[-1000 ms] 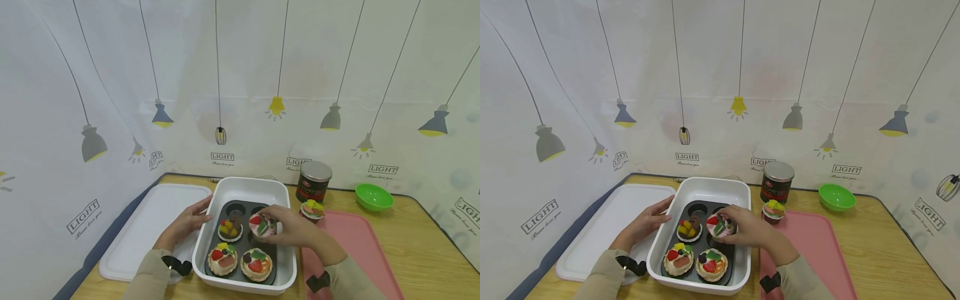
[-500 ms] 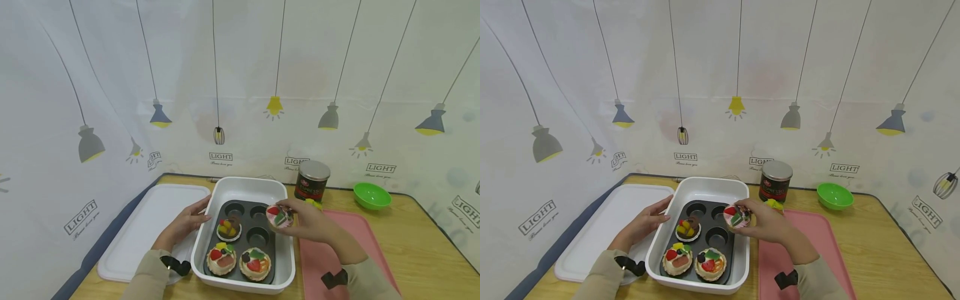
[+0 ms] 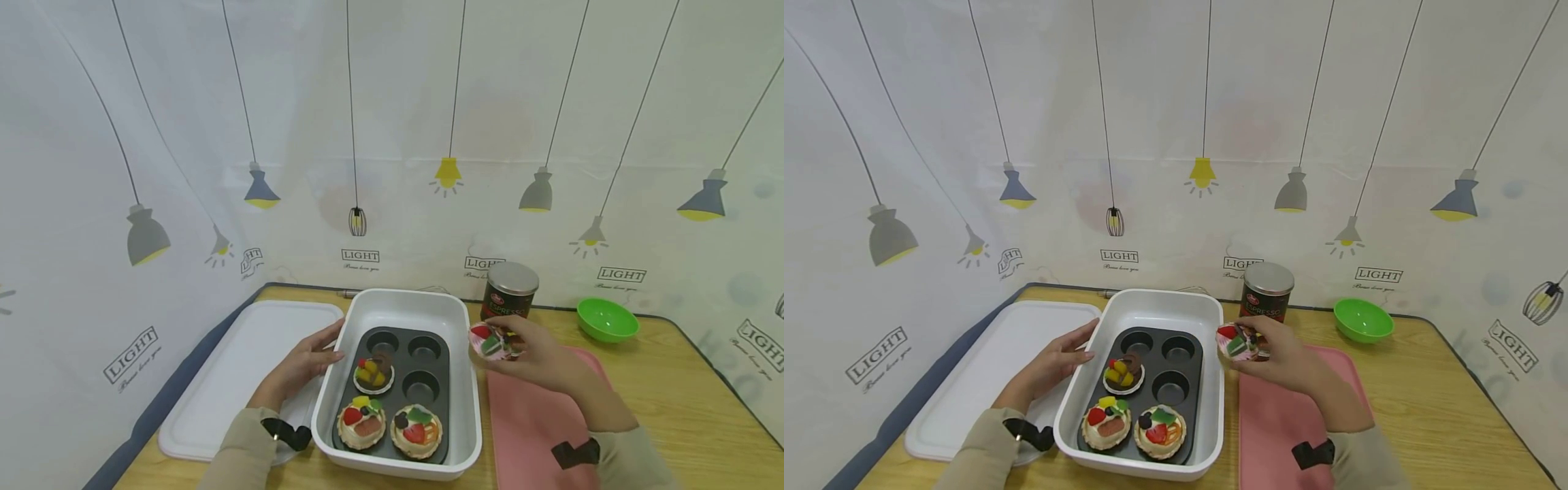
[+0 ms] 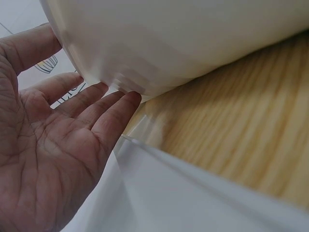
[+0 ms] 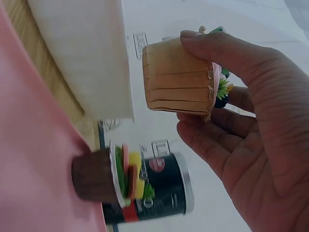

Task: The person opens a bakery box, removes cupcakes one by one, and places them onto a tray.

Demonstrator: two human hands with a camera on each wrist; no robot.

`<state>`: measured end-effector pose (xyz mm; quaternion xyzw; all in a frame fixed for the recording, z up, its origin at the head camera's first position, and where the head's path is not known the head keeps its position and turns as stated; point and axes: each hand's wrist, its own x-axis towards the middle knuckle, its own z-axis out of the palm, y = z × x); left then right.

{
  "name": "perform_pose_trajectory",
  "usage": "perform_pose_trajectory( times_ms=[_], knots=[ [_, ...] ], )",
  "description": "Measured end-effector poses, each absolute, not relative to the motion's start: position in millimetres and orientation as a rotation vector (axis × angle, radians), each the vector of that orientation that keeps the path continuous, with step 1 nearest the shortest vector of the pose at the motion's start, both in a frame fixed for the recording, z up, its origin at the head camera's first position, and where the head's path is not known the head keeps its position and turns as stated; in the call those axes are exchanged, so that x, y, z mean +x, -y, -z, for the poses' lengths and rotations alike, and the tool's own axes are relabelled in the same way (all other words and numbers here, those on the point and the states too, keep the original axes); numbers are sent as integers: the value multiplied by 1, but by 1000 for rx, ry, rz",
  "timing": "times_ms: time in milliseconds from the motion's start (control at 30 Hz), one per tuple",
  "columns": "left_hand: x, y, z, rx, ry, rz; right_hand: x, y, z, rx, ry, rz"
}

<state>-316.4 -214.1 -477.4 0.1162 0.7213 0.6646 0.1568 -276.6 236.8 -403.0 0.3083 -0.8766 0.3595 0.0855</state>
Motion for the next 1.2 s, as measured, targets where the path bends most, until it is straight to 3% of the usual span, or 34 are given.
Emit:
perform_pose_trajectory(
  times_ms=[567, 1200],
  knots=[
    [-317, 214, 477, 311, -2081, -1896, -280, -317, 418, 703, 2621, -916],
    [-315, 213, 477, 292, -2080, -1904, -290, -347, 438, 491, 2719, -903]
  ],
)
